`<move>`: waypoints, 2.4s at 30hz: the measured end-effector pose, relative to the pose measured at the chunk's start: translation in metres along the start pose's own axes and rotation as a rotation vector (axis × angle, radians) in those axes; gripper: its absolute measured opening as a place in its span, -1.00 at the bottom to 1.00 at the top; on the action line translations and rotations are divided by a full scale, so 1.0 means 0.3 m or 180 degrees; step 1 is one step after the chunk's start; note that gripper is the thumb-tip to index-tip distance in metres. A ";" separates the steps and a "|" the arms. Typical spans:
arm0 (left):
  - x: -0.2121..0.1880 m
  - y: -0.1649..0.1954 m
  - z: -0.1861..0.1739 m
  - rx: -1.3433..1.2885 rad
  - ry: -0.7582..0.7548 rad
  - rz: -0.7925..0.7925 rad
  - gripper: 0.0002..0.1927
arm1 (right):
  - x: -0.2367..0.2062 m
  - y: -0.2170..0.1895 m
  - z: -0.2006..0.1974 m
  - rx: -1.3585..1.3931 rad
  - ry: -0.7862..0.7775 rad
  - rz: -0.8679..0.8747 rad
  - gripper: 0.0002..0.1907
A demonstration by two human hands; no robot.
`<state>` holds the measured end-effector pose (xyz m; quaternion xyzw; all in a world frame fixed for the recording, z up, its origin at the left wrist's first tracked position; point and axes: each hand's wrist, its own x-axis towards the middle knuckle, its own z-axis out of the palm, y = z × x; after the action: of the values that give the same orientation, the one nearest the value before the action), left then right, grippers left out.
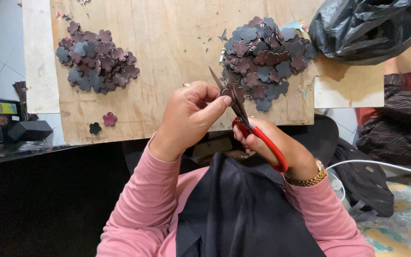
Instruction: The person holds a flower-shaped leather piece in one hand and uses red-handled scissors to trim excess material from its edges, rotating the piece as they cut. They place the trimmed piece on the workbench with piles of similar cut flower shapes and continue with the next piece.
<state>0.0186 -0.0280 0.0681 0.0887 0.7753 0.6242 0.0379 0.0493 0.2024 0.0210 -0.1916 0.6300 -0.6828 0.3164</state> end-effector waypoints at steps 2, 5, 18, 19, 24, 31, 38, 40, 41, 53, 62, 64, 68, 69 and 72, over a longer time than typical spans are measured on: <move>0.000 -0.003 0.000 0.0082 0.0011 -0.0009 -0.81 | -0.001 0.005 0.002 0.0022 0.0033 -0.0006 -0.33; 0.001 -0.006 0.003 0.0110 0.0056 0.0051 -0.82 | -0.004 0.011 0.012 0.0113 0.0093 0.0003 -0.33; 0.002 -0.011 0.019 0.0033 0.0002 0.0023 -0.83 | 0.012 0.018 0.045 0.0144 0.0193 -0.0300 -0.29; 0.003 -0.013 0.021 0.0051 0.0016 0.0023 -0.83 | 0.011 0.021 0.044 0.0125 0.0214 -0.0278 -0.29; 0.004 -0.023 0.020 0.0053 0.0017 0.0078 -0.84 | 0.010 0.035 0.040 0.0108 0.0251 -0.0157 -0.30; -0.003 -0.018 0.037 -0.0537 -0.0055 -0.0169 -0.86 | 0.002 0.012 0.053 0.0621 0.0034 -0.0234 -0.17; -0.006 -0.014 0.047 -0.1281 -0.0028 -0.0434 -0.88 | 0.015 0.006 0.059 0.0403 0.0121 -0.0308 -0.12; -0.009 -0.016 0.054 -0.0963 0.0079 -0.0282 -0.88 | 0.024 0.011 0.058 0.0212 0.0171 -0.0388 -0.12; -0.010 -0.016 0.057 -0.0804 0.0133 -0.0201 -0.88 | 0.028 0.013 0.057 0.0113 0.0195 -0.0432 -0.12; -0.016 -0.009 0.077 -0.0579 0.0112 0.0041 -0.88 | 0.036 0.021 0.055 -0.0180 0.0506 -0.0547 -0.14; -0.016 -0.020 0.075 -0.0423 0.0090 -0.0032 -0.90 | 0.036 0.024 0.057 -0.0489 0.0694 -0.0510 -0.19; -0.019 -0.028 0.075 -0.0610 0.0047 -0.0004 -0.89 | 0.036 0.027 0.058 -0.0497 0.0666 -0.0528 -0.18; -0.033 -0.047 0.089 -0.1866 0.0023 -0.0551 -0.90 | 0.031 0.044 0.062 0.0193 0.0478 -0.0742 -0.16; -0.029 -0.054 0.088 -0.1750 0.0044 -0.0354 -0.89 | 0.030 0.051 0.064 0.0302 0.0587 -0.0772 -0.18; -0.019 -0.068 0.088 -0.1481 0.0086 -0.0013 -0.89 | 0.040 0.078 0.063 0.0710 0.0867 -0.0854 -0.27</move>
<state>0.0268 -0.0079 0.0421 0.0676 0.6111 0.7872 0.0481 0.0576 0.1803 -0.0012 -0.1435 0.5564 -0.8038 0.1540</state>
